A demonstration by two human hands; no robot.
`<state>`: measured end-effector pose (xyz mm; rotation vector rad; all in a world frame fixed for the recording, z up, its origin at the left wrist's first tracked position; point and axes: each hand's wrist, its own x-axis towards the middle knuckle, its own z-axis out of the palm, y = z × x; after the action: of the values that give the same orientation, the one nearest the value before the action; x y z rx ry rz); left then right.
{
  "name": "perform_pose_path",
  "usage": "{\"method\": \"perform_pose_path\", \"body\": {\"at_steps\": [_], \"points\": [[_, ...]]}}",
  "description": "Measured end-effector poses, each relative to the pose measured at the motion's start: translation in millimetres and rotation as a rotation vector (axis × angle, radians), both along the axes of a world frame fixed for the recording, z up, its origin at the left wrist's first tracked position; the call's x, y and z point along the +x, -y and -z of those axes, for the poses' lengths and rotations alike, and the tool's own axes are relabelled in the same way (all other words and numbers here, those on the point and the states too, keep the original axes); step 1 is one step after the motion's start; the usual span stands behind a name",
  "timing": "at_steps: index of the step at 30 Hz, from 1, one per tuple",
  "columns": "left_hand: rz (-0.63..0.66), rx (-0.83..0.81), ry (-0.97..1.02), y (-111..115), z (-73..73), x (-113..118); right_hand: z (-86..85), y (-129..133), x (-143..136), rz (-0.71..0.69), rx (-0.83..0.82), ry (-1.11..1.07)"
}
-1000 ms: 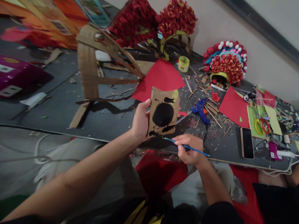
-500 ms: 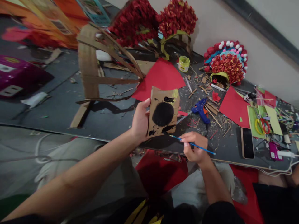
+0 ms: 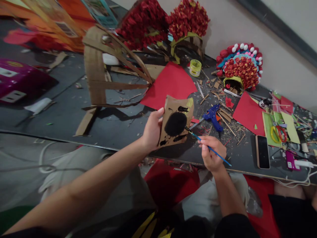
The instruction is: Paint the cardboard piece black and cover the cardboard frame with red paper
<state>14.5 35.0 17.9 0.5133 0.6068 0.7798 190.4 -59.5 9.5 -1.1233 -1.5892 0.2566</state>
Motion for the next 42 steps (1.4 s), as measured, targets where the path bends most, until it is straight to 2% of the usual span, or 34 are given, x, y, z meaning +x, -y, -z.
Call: {"method": "perform_pose_path", "body": {"at_steps": [2,6,12,23,36,42], "points": [[0.073,0.035,-0.001,1.9,2.1,0.1,0.8,-0.6,0.0,0.012,0.018,-0.030],[0.136,0.089,0.005,5.3,2.1,0.9,2.7,-1.9,-0.2,0.052,0.061,-0.090],[0.232,0.081,-0.042,7.8,3.3,1.7,3.5,-2.8,0.6,0.071,0.080,-0.113],[0.244,0.109,-0.071,10.5,3.0,3.6,3.6,-0.1,3.5,0.156,0.084,-0.042],[0.262,0.236,0.024,17.5,10.3,9.5,1.8,2.7,4.5,0.102,0.140,-0.006],[0.261,0.196,0.024,17.0,9.6,8.7,2.2,0.6,5.2,0.119,0.151,-0.036]]}}
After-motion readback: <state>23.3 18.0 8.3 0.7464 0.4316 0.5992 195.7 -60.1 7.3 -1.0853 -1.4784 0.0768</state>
